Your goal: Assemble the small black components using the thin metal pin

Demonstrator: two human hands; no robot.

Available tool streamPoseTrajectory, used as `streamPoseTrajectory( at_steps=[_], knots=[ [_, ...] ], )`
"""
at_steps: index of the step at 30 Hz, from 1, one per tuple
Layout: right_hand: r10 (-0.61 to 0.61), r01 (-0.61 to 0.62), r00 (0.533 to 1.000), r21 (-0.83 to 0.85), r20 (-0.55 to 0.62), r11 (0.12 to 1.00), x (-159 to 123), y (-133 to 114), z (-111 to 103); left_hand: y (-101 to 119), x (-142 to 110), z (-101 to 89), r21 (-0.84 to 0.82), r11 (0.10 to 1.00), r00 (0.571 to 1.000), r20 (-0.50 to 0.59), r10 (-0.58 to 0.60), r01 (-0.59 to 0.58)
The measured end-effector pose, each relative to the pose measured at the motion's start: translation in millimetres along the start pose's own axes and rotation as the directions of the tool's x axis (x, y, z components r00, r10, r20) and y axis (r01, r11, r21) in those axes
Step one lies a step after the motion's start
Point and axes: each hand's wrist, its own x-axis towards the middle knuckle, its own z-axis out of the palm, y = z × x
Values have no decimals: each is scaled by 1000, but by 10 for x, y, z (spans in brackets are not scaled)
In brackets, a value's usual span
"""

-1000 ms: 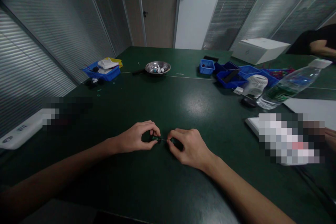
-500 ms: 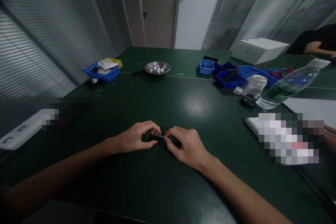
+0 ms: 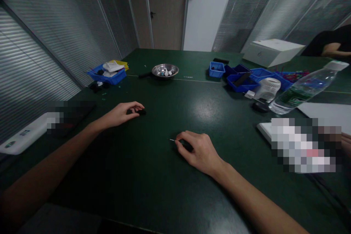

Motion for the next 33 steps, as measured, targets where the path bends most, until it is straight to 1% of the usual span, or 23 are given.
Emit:
streamPoseTrajectory(
  at_steps=[1,2,3,5,7,9,15,18,22,25,28,30,33],
  knots=[
    [0,0,1000,3,4,1000,-1,1,-2,-178,13,-84,52,998,993,-110,-31,37],
    [1,-1,1000,4,9,1000,-2,2,-3,-348,19,-161,96,992,973,-221,-60,83],
    [3,-3,1000,3,15,1000,-2,2,-5,-503,17,-230,122,984,948,-305,-90,132],
    [9,-9,1000,-3,26,1000,-2,0,-9,-740,-1,-336,132,970,902,-412,-132,202],
    [20,-20,999,-7,39,1000,-2,-3,-13,-875,-27,-402,119,963,876,-455,-163,241],
    [30,-30,999,-10,43,999,-2,-4,-13,-938,-54,-449,116,956,866,-463,-187,268],
    [42,-42,998,-14,47,999,-2,7,0,-1078,-124,-596,246,908,880,-425,-214,340],
    [39,-39,998,-13,49,999,-5,13,0,-1095,-148,-635,273,889,873,-432,-229,368],
    [44,-43,998,-20,47,999,-14,21,1,-952,-182,-651,241,884,843,-474,-254,402],
    [35,-35,998,-17,42,999,-15,25,8,-802,-201,-658,193,897,804,-544,-240,398],
    [37,-36,998,-14,45,999,-11,23,10,-704,-194,-637,147,898,743,-624,-242,416],
    [36,-36,998,-12,48,999,-10,23,8,-680,-174,-603,109,898,709,-657,-257,427],
    [37,-36,998,-10,50,999,-14,25,4,-692,-136,-544,58,915,691,-675,-259,399]
  ],
)
